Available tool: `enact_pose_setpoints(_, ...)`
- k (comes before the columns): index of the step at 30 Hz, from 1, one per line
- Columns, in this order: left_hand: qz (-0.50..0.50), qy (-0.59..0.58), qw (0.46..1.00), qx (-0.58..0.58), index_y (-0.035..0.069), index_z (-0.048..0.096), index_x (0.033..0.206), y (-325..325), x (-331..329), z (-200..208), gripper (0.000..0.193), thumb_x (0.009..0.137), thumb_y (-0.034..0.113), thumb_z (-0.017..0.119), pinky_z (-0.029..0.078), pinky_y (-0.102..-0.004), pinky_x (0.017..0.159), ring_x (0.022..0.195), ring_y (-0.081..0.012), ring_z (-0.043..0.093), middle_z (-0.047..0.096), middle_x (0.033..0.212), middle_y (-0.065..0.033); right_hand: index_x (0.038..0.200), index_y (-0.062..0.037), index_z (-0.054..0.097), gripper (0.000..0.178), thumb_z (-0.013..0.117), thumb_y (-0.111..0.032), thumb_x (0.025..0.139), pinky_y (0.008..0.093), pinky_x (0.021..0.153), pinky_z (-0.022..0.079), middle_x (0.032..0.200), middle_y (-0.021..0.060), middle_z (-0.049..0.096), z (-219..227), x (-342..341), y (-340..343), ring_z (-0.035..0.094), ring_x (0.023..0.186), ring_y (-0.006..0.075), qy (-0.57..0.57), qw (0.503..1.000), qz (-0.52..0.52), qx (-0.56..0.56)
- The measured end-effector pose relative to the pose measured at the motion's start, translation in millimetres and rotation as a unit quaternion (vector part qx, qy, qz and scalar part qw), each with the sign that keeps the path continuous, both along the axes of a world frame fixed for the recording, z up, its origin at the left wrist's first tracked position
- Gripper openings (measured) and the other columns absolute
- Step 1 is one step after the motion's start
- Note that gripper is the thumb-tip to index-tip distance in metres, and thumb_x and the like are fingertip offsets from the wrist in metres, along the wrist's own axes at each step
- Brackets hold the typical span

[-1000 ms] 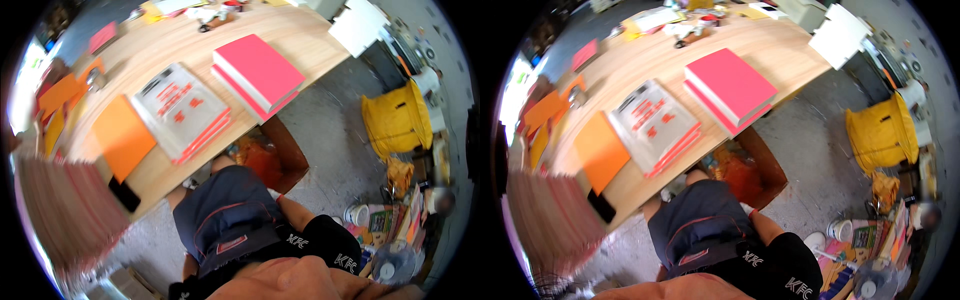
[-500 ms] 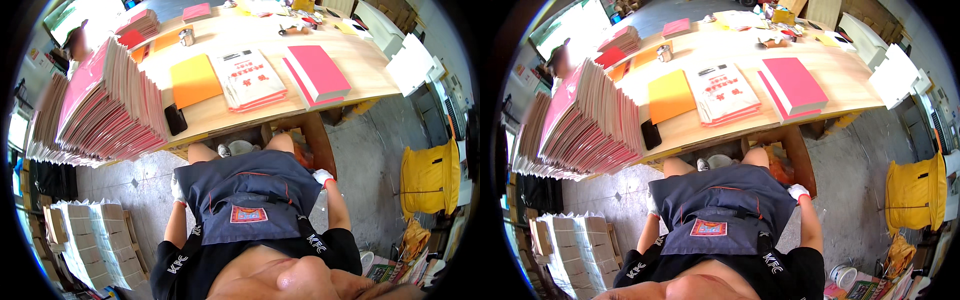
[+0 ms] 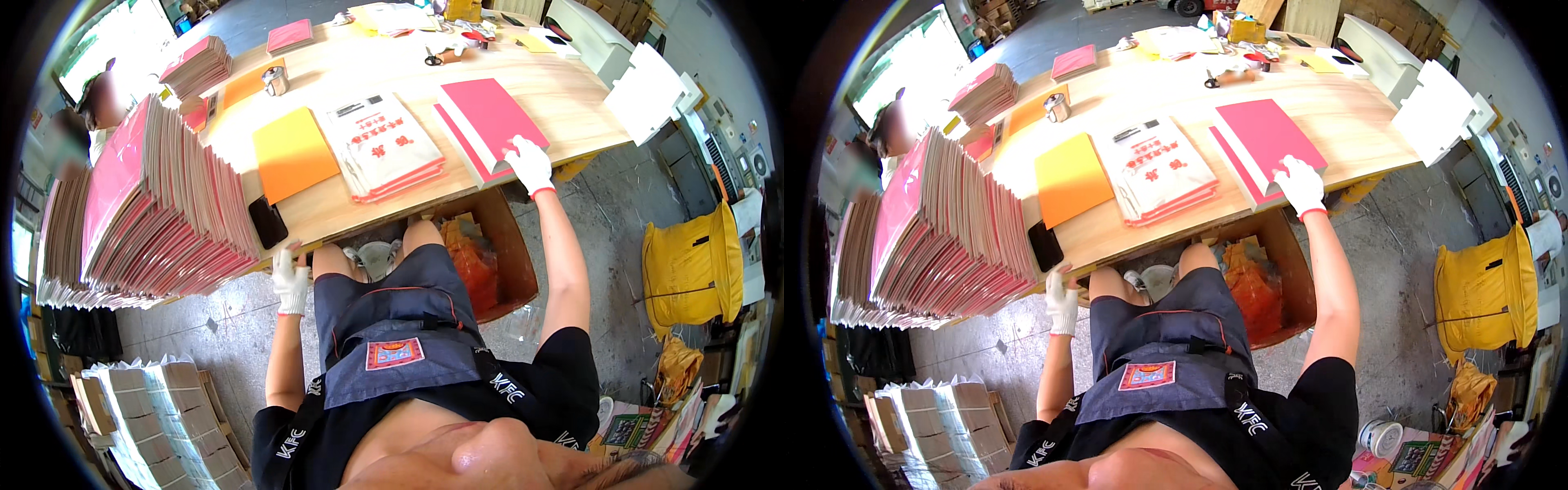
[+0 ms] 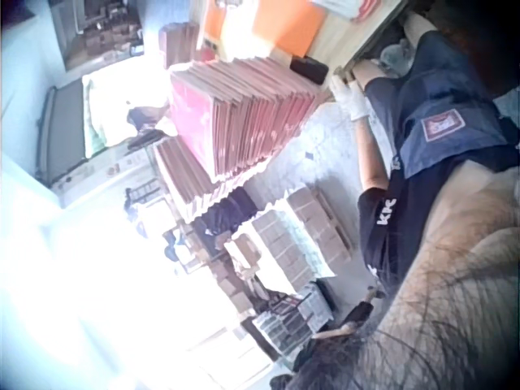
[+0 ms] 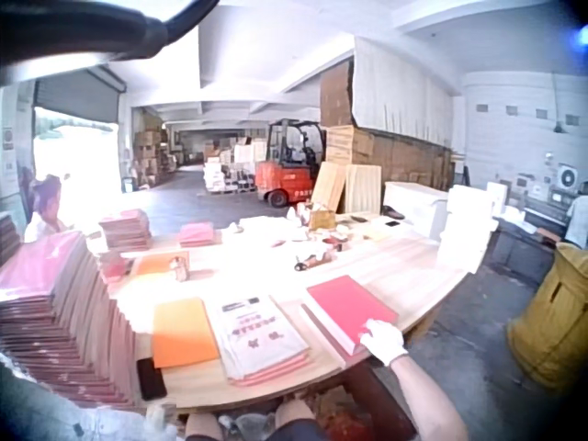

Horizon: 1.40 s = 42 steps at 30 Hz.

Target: The person, wearing gloves, organizes and stacks colored paper folders on a wooden table, placing them into a plastic bag and then into a cardboard box.

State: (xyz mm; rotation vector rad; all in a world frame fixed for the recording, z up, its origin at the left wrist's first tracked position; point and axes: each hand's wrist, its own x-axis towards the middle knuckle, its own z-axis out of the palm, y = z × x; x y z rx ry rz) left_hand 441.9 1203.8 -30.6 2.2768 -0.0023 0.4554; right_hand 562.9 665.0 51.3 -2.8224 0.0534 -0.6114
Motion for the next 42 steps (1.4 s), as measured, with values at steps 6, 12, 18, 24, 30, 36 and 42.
enact_pose_setpoints(6,0.012,-0.084,0.984,0.155,0.008,0.060,0.111,4.3,78.0,-2.6,0.037,0.076,0.015,0.068,0.038,-0.0412,0.101,0.117,-0.0330,0.049,0.056,0.121,-0.0140,0.116,-0.0094,0.052,0.061,0.063,-0.053,0.076,0.0469,0.088,0.048,0.112,0.0198,0.058,11.5,44.1,24.1,0.057,0.105,0.0369,0.204,0.968,-0.098,-0.111)
enact_pose_setpoints(12,-0.058,-0.013,0.981,0.185,0.009,0.056,0.113,-7.7,128.7,11.9,0.036,0.079,0.016,0.065,0.040,-0.0388,0.098,0.115,-0.0307,0.050,0.057,0.117,-0.0109,0.093,-0.0073,0.061,0.047,0.074,-0.045,0.070,0.0371,0.077,0.049,0.092,0.0120,0.068,23.1,58.6,2.3,0.064,0.089,0.0263,0.254,0.967,-0.034,-0.009)
enact_pose_setpoints(18,-0.078,0.069,0.951,0.291,0.011,0.056,0.109,-8.8,207.9,13.1,0.039,0.075,0.027,0.069,0.041,-0.0410,0.095,0.114,-0.0292,0.049,0.056,0.113,-0.0104,0.089,-0.0043,0.060,0.029,0.061,-0.032,0.079,0.0354,0.068,0.047,0.082,0.0074,0.067,30.7,69.3,-12.8,0.062,0.071,0.0209,0.289,0.954,0.036,0.069)
enact_pose_setpoints(24,-0.091,0.225,0.909,0.340,0.013,0.054,0.113,0.8,238.1,17.0,0.052,0.071,0.037,0.073,0.041,-0.0395,0.096,0.116,-0.0277,0.047,0.051,0.122,-0.0080,0.096,-0.0088,0.059,0.026,0.053,-0.028,0.080,0.0378,0.067,0.046,0.083,0.0128,0.063,26.2,62.5,-11.3,0.060,0.065,0.0230,0.235,0.966,-0.016,0.106)
enact_pose_setpoints(30,-0.126,0.201,0.935,0.264,0.014,0.059,0.108,13.4,242.1,15.5,0.039,0.077,0.035,0.070,0.044,-0.0389,0.092,0.107,-0.0260,0.054,0.059,0.110,-0.0068,0.111,-0.0103,0.062,0.034,0.055,-0.027,0.081,0.0337,0.065,0.048,0.090,0.0115,0.066,35.7,57.5,-10.8,0.060,0.063,0.0215,0.267,0.955,-0.038,0.124)
enact_pose_setpoints(36,0.075,0.038,0.989,0.121,0.003,0.061,0.104,35.1,243.2,-15.0,0.026,0.091,0.024,0.055,0.050,-0.0343,0.076,0.081,-0.0252,0.064,0.067,0.087,-0.0122,0.125,-0.0110,0.059,0.045,0.056,-0.031,0.085,0.0323,0.072,0.051,0.105,0.0112,0.067,21.1,64.6,-19.8,0.064,0.071,0.0218,0.263,0.939,-0.050,0.215)
enact_pose_setpoints(42,-0.024,-0.265,0.964,-0.012,0.005,0.063,0.112,-91.7,231.5,111.6,0.023,0.094,0.011,0.050,0.052,-0.0307,0.074,0.081,-0.0194,0.065,0.067,0.094,-0.0143,0.125,-0.0070,0.057,0.043,0.053,-0.029,0.088,0.0360,0.081,0.052,0.118,0.0140,0.062,-24.8,70.4,-62.8,0.066,0.091,0.0257,0.170,0.976,0.011,0.138)
